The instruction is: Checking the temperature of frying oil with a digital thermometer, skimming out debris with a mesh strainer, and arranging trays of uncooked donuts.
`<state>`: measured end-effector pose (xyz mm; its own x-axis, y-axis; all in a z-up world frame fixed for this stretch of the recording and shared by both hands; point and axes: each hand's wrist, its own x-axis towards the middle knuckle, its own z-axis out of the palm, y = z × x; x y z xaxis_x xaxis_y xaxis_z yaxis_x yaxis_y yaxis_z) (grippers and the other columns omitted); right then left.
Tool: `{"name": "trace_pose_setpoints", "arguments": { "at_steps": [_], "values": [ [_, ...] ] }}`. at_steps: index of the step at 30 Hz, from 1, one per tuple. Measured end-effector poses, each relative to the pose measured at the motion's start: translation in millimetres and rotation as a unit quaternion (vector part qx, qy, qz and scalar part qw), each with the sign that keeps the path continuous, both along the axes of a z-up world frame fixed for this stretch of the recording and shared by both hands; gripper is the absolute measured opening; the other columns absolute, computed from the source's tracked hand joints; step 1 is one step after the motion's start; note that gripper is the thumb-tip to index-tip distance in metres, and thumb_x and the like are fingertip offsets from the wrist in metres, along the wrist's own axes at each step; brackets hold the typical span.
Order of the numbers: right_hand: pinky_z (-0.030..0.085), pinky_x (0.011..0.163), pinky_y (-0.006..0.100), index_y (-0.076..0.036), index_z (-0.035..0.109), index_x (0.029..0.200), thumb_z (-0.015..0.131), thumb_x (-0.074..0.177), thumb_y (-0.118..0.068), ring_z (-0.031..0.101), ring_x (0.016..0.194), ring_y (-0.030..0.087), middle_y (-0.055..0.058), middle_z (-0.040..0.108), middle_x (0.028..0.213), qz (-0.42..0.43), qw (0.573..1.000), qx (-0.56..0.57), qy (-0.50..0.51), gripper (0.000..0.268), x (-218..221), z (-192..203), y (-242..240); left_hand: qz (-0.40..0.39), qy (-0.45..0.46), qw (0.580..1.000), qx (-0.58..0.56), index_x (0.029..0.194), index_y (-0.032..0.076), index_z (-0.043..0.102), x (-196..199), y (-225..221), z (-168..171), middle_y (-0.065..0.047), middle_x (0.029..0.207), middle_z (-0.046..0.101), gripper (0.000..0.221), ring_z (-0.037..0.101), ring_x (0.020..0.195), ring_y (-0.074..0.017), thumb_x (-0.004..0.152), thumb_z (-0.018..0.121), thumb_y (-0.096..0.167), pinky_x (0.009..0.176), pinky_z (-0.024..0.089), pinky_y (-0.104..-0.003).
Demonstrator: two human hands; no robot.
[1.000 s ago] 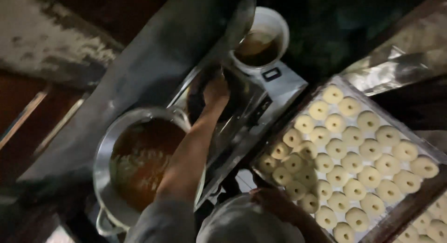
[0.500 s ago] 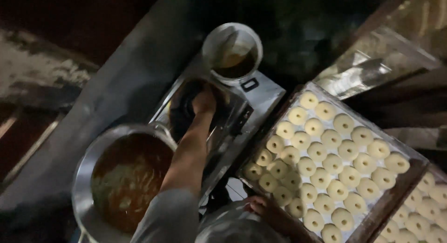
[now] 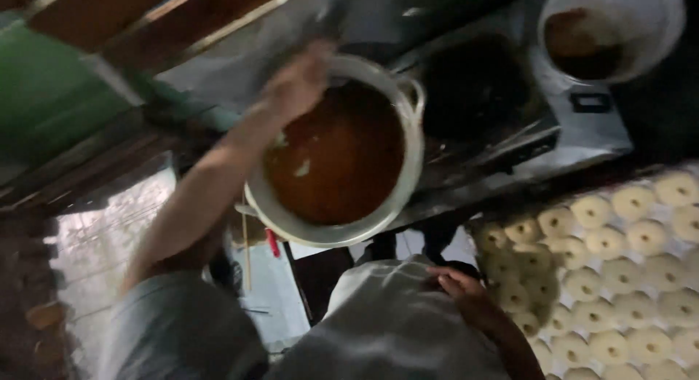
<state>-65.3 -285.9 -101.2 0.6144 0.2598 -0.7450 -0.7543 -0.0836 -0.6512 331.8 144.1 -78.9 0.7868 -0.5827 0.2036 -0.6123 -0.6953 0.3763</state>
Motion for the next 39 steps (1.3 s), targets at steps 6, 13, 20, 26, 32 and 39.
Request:
{"name": "trace_pose_setpoints", "arguments": {
  "at_steps": [6,13,20,26,32,39],
  "values": [
    [0.038,0.114,0.028,-0.022,0.076,0.133,0.053,0.094,-0.039,0.058,0.138,0.013,-0.003,0.064,0.151,0.143,0.983,-0.05,0.101,0.049,28.8,92.3,41.6,0.344,0.238,0.88,0.225,0.13,0.022,0.053,-123.7,56.3,195.1,-0.028,0.107,0.069,0.04,0.064,0.099,-0.0548,0.091,0.059,0.03,0.08,0.048,-0.059],
    [0.044,0.105,0.028,-0.018,0.075,0.132,0.053,0.094,-0.037,0.064,0.125,0.014,0.0,0.074,0.135,0.116,0.987,-0.03,0.106,0.047,14.1,88.7,56.7,0.279,0.202,0.863,0.37,0.146,0.023,0.05,-136.3,109.2,143.6,-0.026,0.112,0.071,0.047,0.068,0.094,-0.0555,0.1,0.046,0.017,0.07,0.056,-0.06],
    [0.04,0.113,0.036,-0.021,0.074,0.133,0.045,0.091,-0.046,0.056,0.138,0.02,0.004,0.063,0.147,0.168,0.983,-0.072,0.03,0.056,2.0,68.9,46.7,0.481,0.34,0.76,0.274,0.139,0.024,0.058,-157.1,91.5,167.8,-0.032,0.128,0.064,0.054,0.061,0.113,-0.0555,0.107,0.027,0.054,0.088,0.047,-0.059],
    [0.034,0.119,0.052,-0.003,0.077,0.125,0.054,0.102,-0.036,0.054,0.139,0.038,0.022,0.064,0.143,0.119,0.992,0.039,-0.002,0.046,17.6,66.5,40.0,0.326,0.191,0.848,0.372,0.122,0.015,0.062,-244.4,145.0,117.0,-0.025,0.081,0.074,0.026,0.076,0.077,-0.0477,0.103,0.044,0.019,0.068,0.062,-0.058],
    [0.037,0.118,0.049,-0.002,0.079,0.12,0.056,0.103,-0.028,0.062,0.127,0.032,0.02,0.073,0.128,0.111,0.989,0.096,0.0,0.039,31.3,61.6,37.4,0.425,0.286,0.812,0.28,0.127,0.012,0.063,-325.5,71.1,124.9,-0.031,0.088,0.074,0.032,0.074,0.086,-0.051,0.097,0.052,0.017,0.077,0.06,-0.062],
    [0.037,0.119,0.051,0.005,0.074,0.122,0.061,0.102,-0.019,0.062,0.126,0.029,0.021,0.072,0.127,0.126,0.986,0.108,-0.018,0.034,51.2,83.0,31.3,0.474,0.386,0.765,0.204,0.123,0.012,0.068,-374.9,22.8,75.3,-0.031,0.095,0.075,0.031,0.072,0.095,-0.0526,0.097,0.051,0.017,0.083,0.059,-0.061]
  ]
}}
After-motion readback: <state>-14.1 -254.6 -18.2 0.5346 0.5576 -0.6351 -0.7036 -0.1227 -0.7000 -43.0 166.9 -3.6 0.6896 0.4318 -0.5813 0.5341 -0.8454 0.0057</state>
